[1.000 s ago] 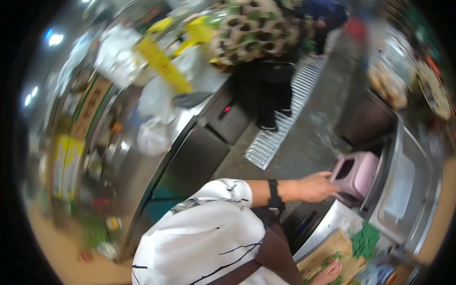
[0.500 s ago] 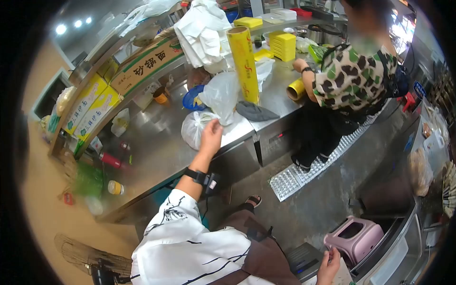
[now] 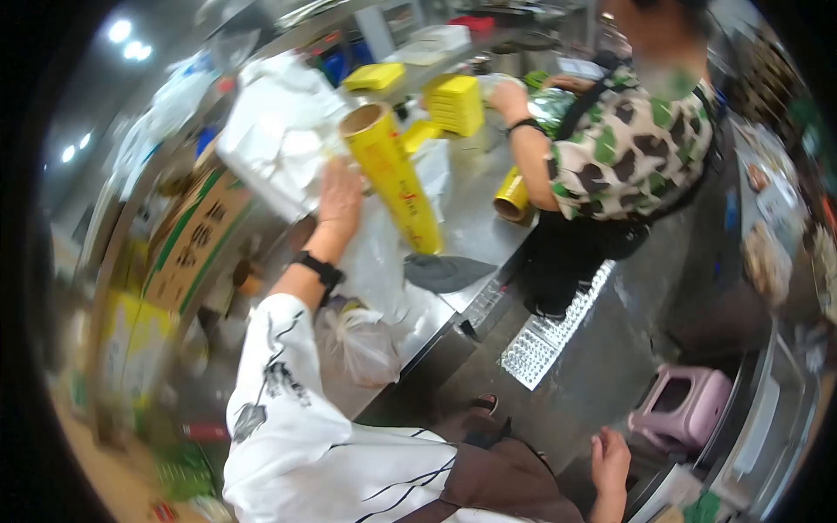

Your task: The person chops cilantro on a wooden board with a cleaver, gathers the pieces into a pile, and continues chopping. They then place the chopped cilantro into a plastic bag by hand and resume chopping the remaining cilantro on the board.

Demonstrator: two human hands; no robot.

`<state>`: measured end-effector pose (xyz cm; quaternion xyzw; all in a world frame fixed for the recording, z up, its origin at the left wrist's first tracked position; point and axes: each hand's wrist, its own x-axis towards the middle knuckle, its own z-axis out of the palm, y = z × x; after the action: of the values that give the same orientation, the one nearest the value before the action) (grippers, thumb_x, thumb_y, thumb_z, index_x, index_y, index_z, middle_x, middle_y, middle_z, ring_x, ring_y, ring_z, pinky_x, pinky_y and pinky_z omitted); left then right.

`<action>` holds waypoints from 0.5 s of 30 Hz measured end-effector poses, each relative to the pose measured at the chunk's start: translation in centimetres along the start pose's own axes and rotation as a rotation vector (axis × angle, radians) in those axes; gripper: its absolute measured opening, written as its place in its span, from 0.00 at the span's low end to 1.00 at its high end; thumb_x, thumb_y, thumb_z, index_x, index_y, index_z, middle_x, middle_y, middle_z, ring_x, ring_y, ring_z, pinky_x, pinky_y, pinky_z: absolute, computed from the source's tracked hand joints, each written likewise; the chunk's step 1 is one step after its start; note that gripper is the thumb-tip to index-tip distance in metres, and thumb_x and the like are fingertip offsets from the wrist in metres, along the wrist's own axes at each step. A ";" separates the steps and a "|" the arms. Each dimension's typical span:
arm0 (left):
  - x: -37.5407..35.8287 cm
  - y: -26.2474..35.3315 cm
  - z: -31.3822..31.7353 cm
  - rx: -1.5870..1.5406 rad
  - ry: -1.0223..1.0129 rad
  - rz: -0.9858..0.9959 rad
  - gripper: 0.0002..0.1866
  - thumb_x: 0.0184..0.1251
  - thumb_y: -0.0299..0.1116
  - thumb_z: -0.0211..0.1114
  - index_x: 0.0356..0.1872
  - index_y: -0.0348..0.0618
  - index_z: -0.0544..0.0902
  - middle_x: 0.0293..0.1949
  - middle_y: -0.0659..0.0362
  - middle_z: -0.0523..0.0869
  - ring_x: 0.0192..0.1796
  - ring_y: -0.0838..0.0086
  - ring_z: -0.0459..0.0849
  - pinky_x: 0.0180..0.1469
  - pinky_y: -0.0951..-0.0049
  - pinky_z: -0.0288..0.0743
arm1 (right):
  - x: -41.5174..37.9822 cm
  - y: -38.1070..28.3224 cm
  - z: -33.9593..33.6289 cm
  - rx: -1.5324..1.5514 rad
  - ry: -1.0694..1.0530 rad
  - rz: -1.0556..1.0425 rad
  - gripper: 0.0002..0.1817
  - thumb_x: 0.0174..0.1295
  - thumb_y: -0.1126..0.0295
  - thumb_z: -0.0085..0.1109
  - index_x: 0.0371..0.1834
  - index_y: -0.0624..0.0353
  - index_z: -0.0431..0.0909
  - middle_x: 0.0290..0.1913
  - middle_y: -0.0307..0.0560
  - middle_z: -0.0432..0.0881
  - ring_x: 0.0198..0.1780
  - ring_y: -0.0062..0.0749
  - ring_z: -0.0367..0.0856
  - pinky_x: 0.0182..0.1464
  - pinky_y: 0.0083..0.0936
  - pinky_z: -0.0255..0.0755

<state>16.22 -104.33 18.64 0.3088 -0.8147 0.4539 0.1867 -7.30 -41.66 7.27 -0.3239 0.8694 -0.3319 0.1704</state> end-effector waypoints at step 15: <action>1.2 -6.4 -0.8 0.196 -0.634 -0.021 0.27 0.64 0.34 0.58 0.66 0.43 0.71 0.67 0.54 0.71 0.65 0.61 0.70 0.68 0.54 0.58 | 0.7 -4.2 1.1 -0.107 -0.012 0.055 0.13 0.58 0.69 0.64 0.43 0.63 0.81 0.37 0.55 0.83 0.40 0.52 0.83 0.44 0.41 0.76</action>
<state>19.69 -106.62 23.73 0.4596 -0.7815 0.4094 -0.1020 -5.38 -45.08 9.32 -0.3106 0.8935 -0.2781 0.1670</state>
